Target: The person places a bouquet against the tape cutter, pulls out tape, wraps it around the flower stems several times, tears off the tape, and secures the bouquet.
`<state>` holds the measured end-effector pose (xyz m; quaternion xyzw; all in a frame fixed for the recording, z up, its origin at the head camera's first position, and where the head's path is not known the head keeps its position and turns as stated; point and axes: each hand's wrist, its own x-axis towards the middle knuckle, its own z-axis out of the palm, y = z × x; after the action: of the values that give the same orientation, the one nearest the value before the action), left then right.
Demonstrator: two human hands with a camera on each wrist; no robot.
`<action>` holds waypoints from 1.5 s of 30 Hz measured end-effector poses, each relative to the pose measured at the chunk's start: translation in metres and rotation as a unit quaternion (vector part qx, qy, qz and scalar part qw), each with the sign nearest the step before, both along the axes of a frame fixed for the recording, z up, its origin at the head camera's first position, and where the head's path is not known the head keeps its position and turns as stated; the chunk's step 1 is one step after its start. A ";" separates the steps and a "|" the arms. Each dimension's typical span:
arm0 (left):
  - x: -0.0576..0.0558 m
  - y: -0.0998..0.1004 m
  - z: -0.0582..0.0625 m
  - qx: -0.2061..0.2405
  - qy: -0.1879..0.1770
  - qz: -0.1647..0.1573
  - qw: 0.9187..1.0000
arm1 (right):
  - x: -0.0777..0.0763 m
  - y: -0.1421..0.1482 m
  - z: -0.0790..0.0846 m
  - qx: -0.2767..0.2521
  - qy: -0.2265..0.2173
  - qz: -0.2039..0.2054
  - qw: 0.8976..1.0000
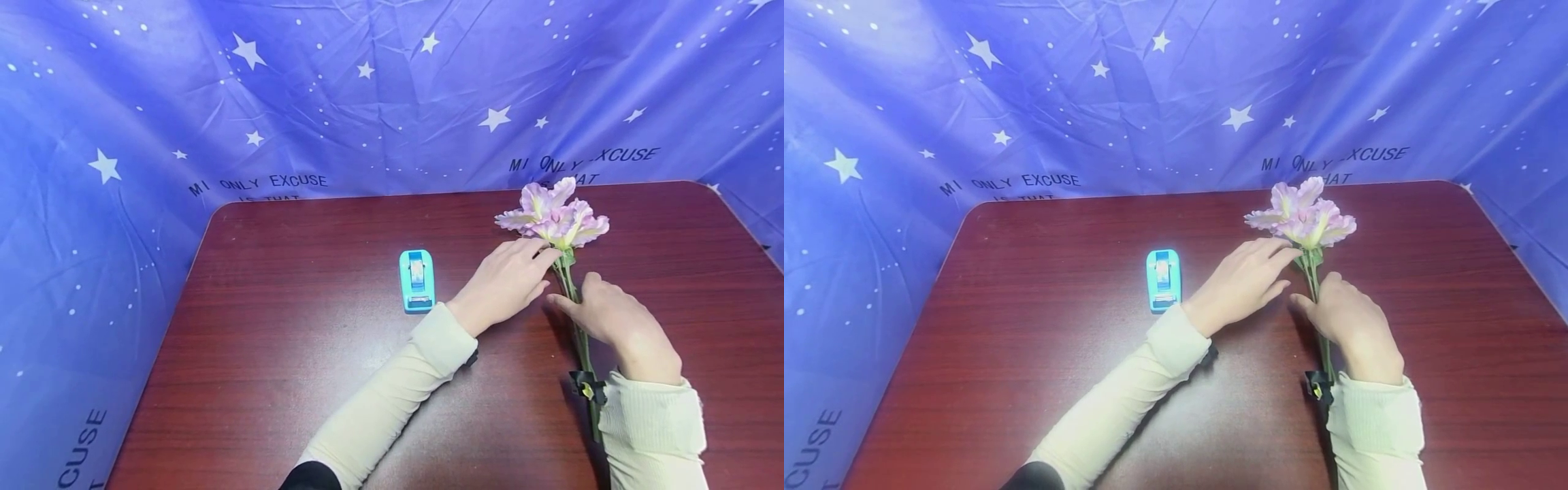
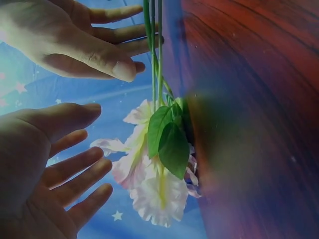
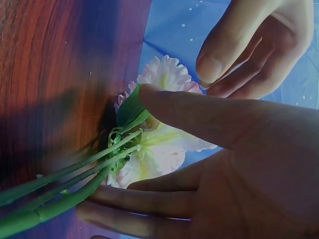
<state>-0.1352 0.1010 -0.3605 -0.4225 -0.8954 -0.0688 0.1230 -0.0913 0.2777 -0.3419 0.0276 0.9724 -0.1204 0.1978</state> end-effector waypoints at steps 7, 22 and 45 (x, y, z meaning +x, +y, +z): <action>-0.004 0.009 -0.002 -0.001 -0.008 0.008 1.000 | 0.002 0.003 0.002 -0.006 -0.019 0.004 1.000; -0.007 0.020 -0.013 -0.011 -0.010 -0.007 1.000 | 0.006 0.008 -0.002 -0.028 -0.047 0.012 0.998; -0.009 0.035 -0.017 -0.017 -0.009 -0.022 1.000 | 0.002 0.004 -0.005 -0.025 -0.052 0.032 0.998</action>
<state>-0.1438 0.1356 -0.3772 -0.4431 -0.8882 -0.0598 0.1056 -0.0890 0.2818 -0.3466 -0.0024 0.9578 -0.1370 0.2527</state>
